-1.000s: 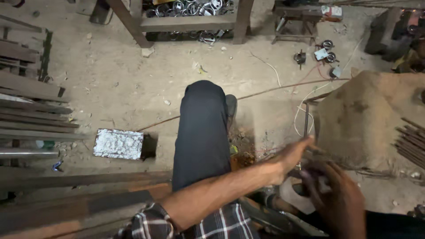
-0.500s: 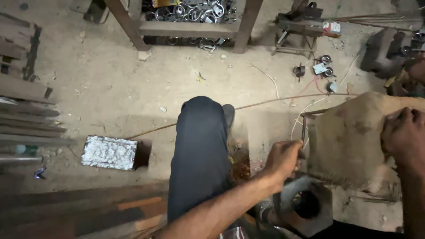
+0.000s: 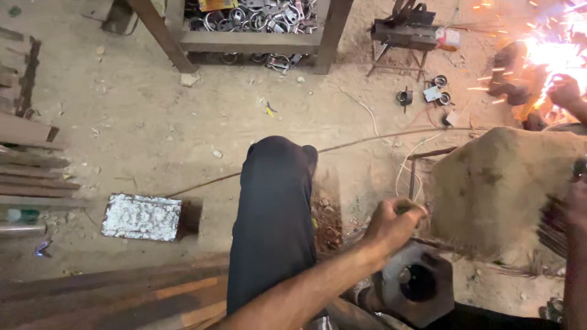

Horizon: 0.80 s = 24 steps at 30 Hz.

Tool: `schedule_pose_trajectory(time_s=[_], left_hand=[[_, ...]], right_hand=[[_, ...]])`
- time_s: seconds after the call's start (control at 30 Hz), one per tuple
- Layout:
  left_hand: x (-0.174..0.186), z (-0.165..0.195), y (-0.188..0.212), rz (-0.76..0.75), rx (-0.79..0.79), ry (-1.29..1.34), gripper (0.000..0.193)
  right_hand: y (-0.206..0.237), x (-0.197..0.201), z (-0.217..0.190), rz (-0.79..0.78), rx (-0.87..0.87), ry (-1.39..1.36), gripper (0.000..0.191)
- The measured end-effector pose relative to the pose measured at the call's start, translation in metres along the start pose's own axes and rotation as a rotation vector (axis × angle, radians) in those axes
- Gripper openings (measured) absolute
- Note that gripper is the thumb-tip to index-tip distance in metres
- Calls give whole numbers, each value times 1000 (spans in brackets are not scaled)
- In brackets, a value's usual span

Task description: The person welds small metal rings using a handheld welding tool. They repeatedly pick up a ring, place it on a metal stand, weld it, and then set it aside. The process is repeated for multiple rings.

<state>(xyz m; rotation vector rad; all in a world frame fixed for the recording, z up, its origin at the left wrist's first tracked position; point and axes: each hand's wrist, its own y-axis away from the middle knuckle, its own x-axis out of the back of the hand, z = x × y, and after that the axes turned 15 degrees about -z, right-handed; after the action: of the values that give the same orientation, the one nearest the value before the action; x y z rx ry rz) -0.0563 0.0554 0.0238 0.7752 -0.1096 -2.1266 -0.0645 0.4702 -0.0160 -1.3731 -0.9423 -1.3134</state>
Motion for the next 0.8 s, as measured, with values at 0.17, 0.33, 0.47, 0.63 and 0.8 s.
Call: schedule_pose_trajectory(time_s=[0.17,0.33,0.47,0.63,0.8], left_hand=[[1,-1,2,38,20,5,16],[2,-9,1,63,42,-114,19],[0,-23,-5,105,-35,-204,20],[3,-35,-13,170,-2,-307,20],[5,-37,-20,194,-60,-403,23]], right_hand=[[11,7,15,46,-11,-79,26],[29,18,12,126,4,-172,25],[41,29,-3,237,83,-218,24],[49,29,-20,243,43,-335,23],[55,14,-29,317,-38,-86,17]])
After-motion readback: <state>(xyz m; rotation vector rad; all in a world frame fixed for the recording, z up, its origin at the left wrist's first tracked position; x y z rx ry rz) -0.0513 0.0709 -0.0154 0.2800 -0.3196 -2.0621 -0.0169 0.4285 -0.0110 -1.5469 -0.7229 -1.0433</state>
